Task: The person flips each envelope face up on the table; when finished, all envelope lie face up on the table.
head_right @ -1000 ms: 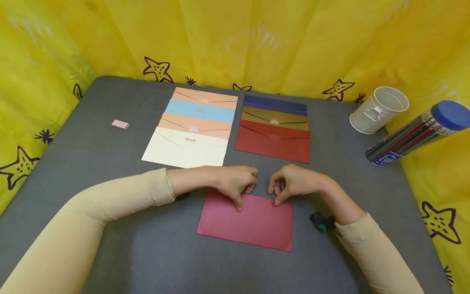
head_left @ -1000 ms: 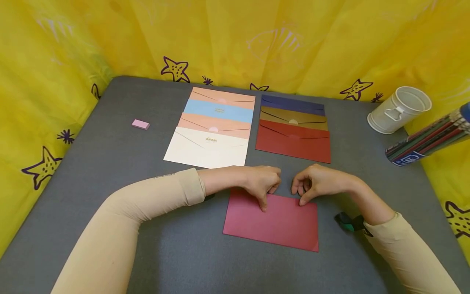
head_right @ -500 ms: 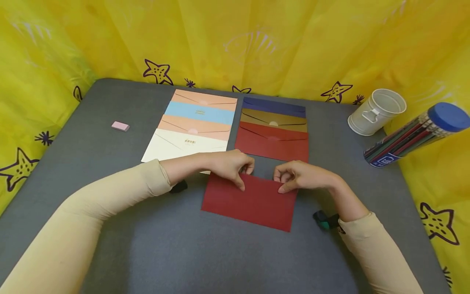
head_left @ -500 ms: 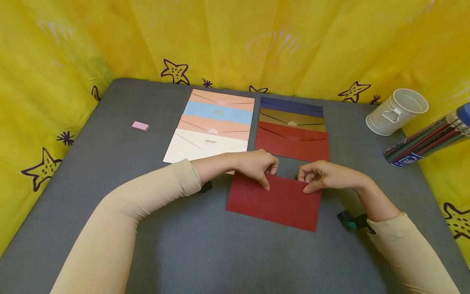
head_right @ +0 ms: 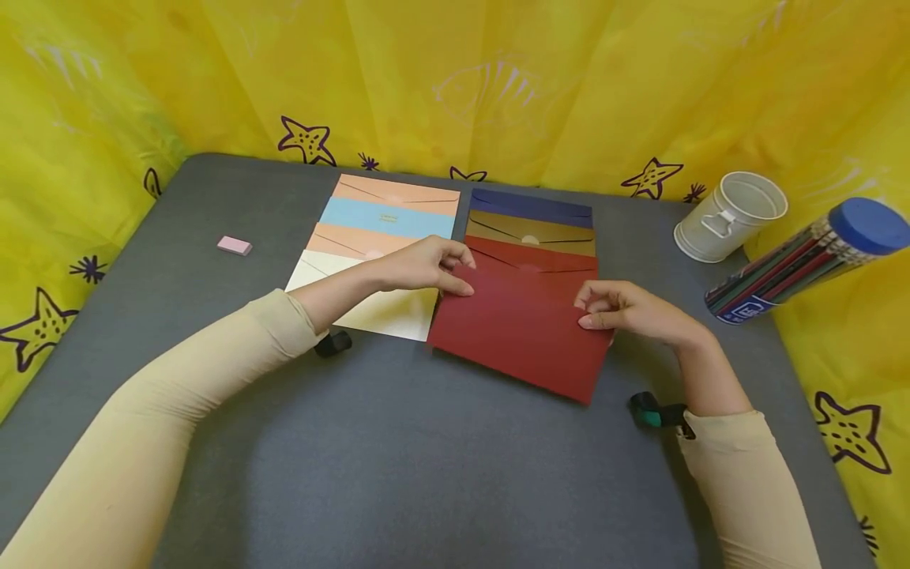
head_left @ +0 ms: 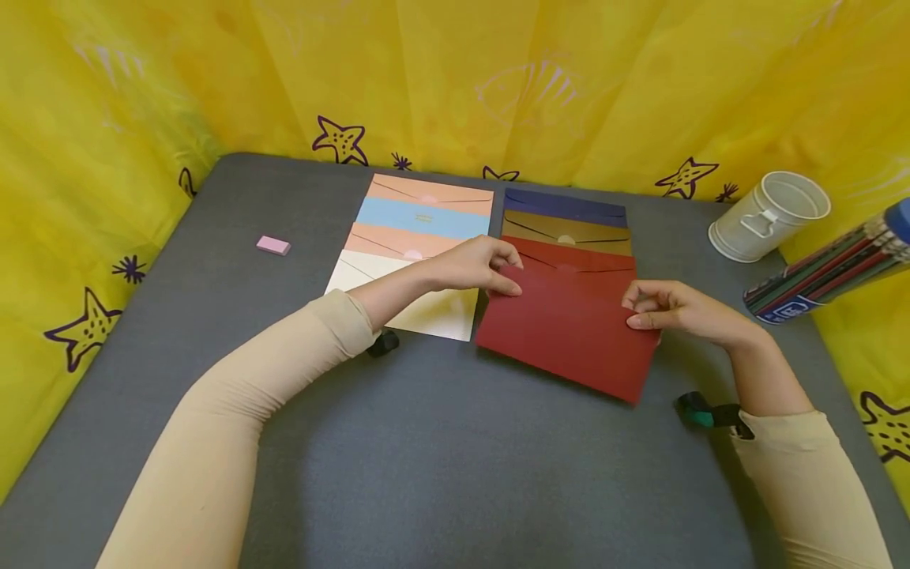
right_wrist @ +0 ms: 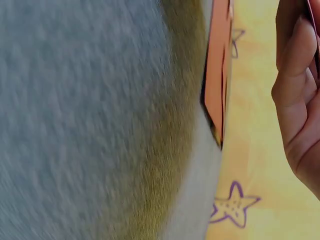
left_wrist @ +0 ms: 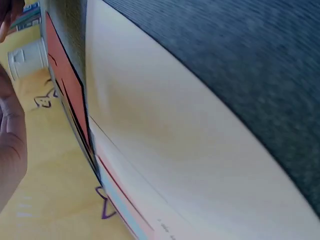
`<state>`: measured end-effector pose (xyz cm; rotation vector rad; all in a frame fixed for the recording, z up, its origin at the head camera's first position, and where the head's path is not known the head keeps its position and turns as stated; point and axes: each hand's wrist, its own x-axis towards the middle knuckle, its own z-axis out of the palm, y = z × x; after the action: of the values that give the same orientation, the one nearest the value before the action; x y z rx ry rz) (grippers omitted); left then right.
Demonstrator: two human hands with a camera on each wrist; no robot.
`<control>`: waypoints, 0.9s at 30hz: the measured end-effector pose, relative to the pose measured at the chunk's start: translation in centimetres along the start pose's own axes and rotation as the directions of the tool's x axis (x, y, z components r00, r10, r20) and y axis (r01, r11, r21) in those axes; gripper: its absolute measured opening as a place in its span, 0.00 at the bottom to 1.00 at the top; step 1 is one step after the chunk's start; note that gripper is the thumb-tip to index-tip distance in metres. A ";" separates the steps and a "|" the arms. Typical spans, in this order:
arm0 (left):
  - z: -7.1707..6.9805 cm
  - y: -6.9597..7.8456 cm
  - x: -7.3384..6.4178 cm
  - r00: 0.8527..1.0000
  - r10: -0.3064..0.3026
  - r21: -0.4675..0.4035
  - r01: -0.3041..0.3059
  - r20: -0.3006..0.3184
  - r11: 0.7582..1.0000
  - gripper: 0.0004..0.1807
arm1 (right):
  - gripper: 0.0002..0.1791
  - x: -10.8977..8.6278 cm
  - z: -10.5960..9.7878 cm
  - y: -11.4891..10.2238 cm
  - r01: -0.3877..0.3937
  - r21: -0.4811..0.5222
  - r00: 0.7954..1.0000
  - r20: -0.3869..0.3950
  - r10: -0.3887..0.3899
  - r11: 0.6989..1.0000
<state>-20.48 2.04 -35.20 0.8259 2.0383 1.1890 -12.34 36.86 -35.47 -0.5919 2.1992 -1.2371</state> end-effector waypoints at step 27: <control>-1.3 -0.9 1.2 0.950 0.048 -0.236 -0.125 -0.308 0.964 0.06 | 0.05 0.0 -1.7 0.0 0.063 0.398 0.653 -0.710 0.263 0.915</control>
<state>-22.38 1.99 -35.80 0.6460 2.0393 1.6722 -13.50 37.94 -34.73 0.3010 2.4234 -2.0595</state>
